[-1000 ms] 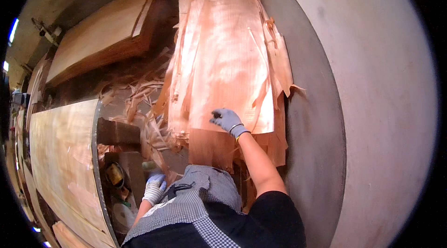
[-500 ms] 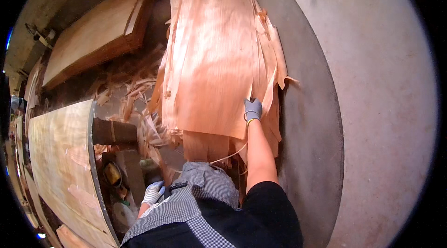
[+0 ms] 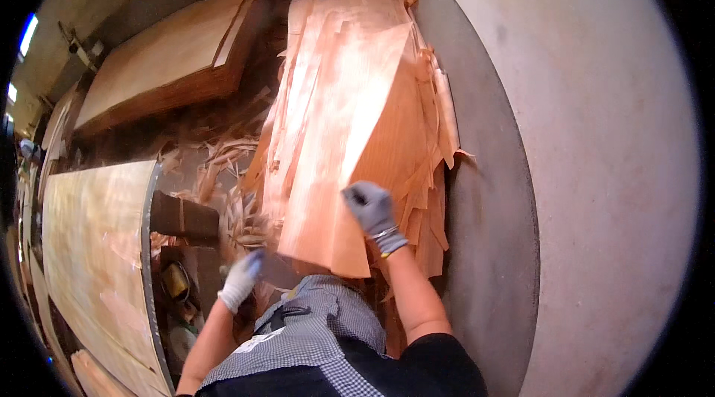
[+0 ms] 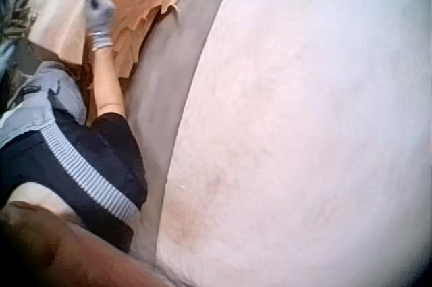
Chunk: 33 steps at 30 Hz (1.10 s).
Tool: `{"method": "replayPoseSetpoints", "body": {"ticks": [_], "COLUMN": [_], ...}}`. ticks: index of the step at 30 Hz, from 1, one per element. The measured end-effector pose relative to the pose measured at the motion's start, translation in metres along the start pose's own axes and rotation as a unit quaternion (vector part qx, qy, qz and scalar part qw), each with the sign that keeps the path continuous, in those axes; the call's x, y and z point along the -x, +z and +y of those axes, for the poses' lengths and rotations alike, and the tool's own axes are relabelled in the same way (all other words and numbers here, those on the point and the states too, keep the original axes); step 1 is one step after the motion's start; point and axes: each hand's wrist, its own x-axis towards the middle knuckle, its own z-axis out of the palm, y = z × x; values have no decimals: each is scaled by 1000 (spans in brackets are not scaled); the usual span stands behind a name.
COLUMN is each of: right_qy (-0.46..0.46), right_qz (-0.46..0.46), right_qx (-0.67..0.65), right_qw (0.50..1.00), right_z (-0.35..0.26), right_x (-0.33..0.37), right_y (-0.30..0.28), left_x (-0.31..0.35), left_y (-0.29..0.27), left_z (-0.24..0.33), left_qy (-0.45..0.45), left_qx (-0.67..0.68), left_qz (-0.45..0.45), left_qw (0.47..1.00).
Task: The person applies adhesive tape to wood veneer pieces to patch gaps on a large wooden panel and then flips the large panel over before placing a new sheet of veneer on another panel.
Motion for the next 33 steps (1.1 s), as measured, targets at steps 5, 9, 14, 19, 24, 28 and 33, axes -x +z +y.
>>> {"method": "replayPoseSetpoints", "body": {"ticks": [5, 9, 14, 19, 24, 28, 33], "right_qy": [-155, -120, 235, 322, 330, 322, 338], "right_qz": [-182, -274, -174, -216, -441, -431, -620], "right_qx": [-50, 4, -124, -126, -275, -172, -366], "right_qw": [970, 954, 948, 913, 788, 825, 607], "right_z": [-62, -70, -39, -29, -63, -129, -230], "right_x": [61, 96, 112, 107, 182, 288, 350], "right_y": [70, 106, 110, 169, 304, 393, 379], "left_x": [-63, -84, -12, 123, 268, 381, 496], "left_y": [30, 13, -75, -142, -164, -181, -196], "left_z": [107, 115, 41, -17, -81, -170, -272], "left_qy": [73, 92, 108, 146, 180, 145, 99], "left_qx": [165, -363, -176, -52, 113, 206, 408], "left_qz": [-97, 30, 184, 254, 424, 536, 608], "left_qw": [979, 927, 961, 955, 881, 806, 674]}}
